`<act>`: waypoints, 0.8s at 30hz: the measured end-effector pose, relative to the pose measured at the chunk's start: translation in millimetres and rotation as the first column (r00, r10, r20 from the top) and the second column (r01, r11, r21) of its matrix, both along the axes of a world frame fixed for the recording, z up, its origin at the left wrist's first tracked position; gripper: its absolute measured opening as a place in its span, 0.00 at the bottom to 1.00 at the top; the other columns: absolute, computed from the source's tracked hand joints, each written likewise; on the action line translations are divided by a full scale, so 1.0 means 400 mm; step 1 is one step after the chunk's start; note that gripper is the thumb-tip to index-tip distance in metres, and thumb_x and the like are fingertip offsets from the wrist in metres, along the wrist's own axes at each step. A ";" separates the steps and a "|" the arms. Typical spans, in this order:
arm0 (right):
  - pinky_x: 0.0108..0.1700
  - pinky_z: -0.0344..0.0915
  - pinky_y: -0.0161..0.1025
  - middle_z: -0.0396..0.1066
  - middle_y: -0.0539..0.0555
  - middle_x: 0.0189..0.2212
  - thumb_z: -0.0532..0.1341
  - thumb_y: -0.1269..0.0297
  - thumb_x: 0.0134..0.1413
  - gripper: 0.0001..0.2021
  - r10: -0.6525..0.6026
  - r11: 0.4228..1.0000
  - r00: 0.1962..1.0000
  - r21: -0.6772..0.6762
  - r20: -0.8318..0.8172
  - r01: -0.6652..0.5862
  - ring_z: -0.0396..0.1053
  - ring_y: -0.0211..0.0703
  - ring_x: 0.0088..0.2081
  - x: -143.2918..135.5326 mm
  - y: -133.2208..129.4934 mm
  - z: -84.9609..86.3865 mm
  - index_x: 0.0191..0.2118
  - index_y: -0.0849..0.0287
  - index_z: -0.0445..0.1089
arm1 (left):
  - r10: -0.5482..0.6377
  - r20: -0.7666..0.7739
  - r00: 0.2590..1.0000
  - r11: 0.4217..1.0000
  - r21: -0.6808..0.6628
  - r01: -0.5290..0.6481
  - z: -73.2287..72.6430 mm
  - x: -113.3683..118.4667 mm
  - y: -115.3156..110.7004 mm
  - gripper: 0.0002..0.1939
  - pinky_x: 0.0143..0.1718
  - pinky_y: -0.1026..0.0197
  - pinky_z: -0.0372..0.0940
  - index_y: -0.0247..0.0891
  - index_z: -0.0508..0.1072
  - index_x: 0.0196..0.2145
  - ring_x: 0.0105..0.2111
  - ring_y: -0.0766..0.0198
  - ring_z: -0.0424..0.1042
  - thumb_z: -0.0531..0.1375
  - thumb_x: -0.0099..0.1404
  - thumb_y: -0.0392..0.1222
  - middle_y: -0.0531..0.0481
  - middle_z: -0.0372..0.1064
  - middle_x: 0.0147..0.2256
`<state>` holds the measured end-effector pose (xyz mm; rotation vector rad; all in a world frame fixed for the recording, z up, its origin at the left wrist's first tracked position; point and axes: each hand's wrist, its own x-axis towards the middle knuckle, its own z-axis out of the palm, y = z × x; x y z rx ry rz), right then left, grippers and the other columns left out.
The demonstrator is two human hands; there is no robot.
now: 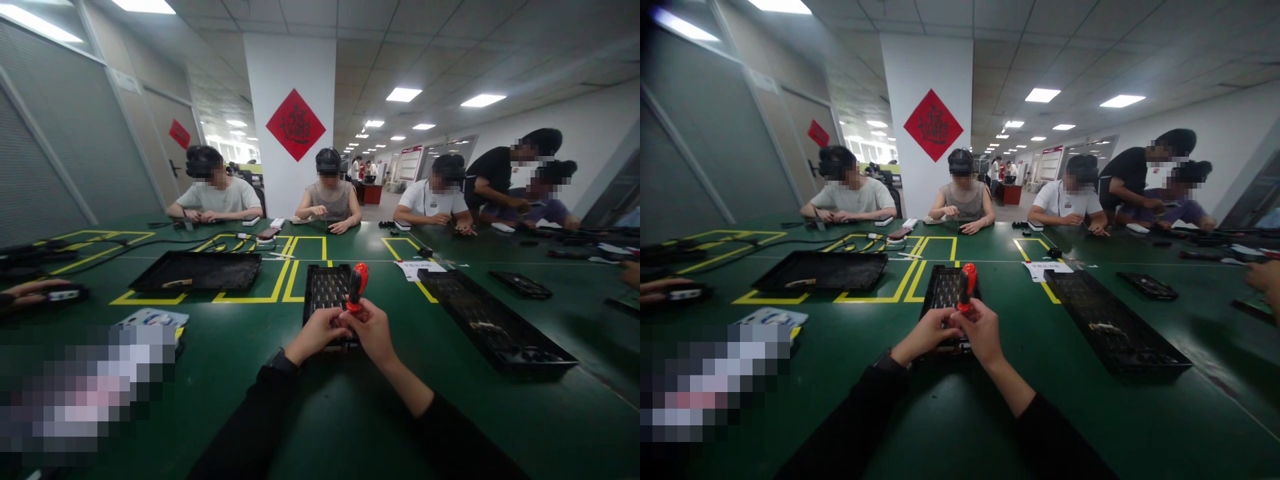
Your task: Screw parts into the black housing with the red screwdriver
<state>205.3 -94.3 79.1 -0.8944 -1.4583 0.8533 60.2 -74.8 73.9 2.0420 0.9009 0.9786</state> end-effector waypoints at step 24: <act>0.34 0.64 0.36 0.71 0.53 0.30 0.59 0.61 0.50 0.09 -0.124 0.986 0.985 0.124 0.118 0.109 0.68 0.40 0.30 -0.014 -0.028 -0.019 0.35 0.61 0.70 | 0.032 -0.019 0.999 0.999 -0.018 -0.032 -0.008 -0.022 -0.002 0.08 0.32 0.66 0.61 0.32 0.72 0.28 0.28 0.67 0.67 0.61 0.53 0.41 0.52 0.70 0.26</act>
